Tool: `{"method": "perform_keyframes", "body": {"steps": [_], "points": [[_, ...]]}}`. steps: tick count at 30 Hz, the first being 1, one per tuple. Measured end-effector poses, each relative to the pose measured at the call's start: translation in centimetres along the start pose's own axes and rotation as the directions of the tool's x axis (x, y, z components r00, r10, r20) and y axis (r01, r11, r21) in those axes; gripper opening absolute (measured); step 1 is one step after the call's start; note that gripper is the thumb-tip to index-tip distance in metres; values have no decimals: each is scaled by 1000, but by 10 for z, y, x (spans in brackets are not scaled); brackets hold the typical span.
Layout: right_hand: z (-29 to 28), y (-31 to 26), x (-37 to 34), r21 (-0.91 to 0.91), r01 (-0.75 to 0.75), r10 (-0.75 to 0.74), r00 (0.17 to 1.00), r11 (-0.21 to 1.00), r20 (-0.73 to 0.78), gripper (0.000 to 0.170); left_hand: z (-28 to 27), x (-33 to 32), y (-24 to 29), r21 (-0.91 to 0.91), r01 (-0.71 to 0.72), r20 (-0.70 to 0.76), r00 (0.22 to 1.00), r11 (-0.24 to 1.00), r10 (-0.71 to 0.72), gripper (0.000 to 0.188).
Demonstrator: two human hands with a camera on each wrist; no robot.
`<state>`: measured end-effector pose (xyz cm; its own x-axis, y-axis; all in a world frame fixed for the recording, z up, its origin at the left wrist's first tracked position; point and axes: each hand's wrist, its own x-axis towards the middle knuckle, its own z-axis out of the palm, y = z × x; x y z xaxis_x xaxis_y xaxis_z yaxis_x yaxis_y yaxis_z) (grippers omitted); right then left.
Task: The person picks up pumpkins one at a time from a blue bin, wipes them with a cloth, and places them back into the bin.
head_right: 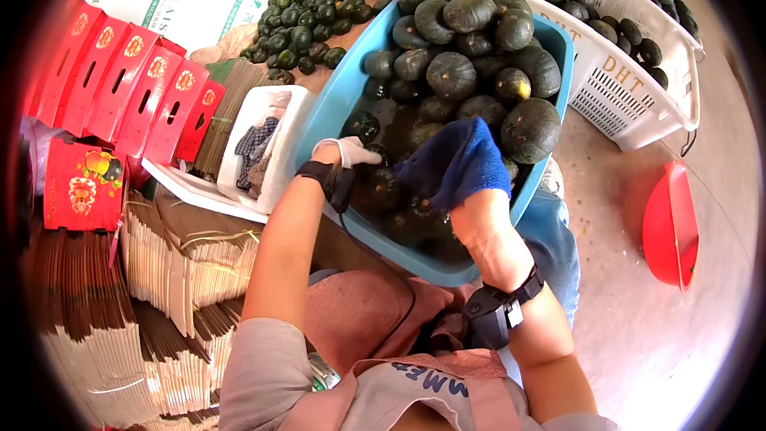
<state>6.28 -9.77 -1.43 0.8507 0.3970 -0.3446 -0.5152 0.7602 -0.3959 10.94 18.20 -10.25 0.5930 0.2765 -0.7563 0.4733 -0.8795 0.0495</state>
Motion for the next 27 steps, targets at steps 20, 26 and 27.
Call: {"method": "perform_keyframes", "body": {"steps": [20, 26, 27], "points": [[-25, -1, 9, 117, -118, 77, 949, 986, 307, 30, 58, 51, 5, -87, -74, -246, 968, 993, 50, 71], [9, -9, 9, -924, 353, -408, 872, 144, 270, 17, -7, -31, 14, -369, -552, -461, 807, 748, 369, 63], [19, -9, 8, -933, 278, -468, 809, -230, 357, 14, -9, -46, 23, -332, -626, -548, 736, 705, 396, 63]]}}
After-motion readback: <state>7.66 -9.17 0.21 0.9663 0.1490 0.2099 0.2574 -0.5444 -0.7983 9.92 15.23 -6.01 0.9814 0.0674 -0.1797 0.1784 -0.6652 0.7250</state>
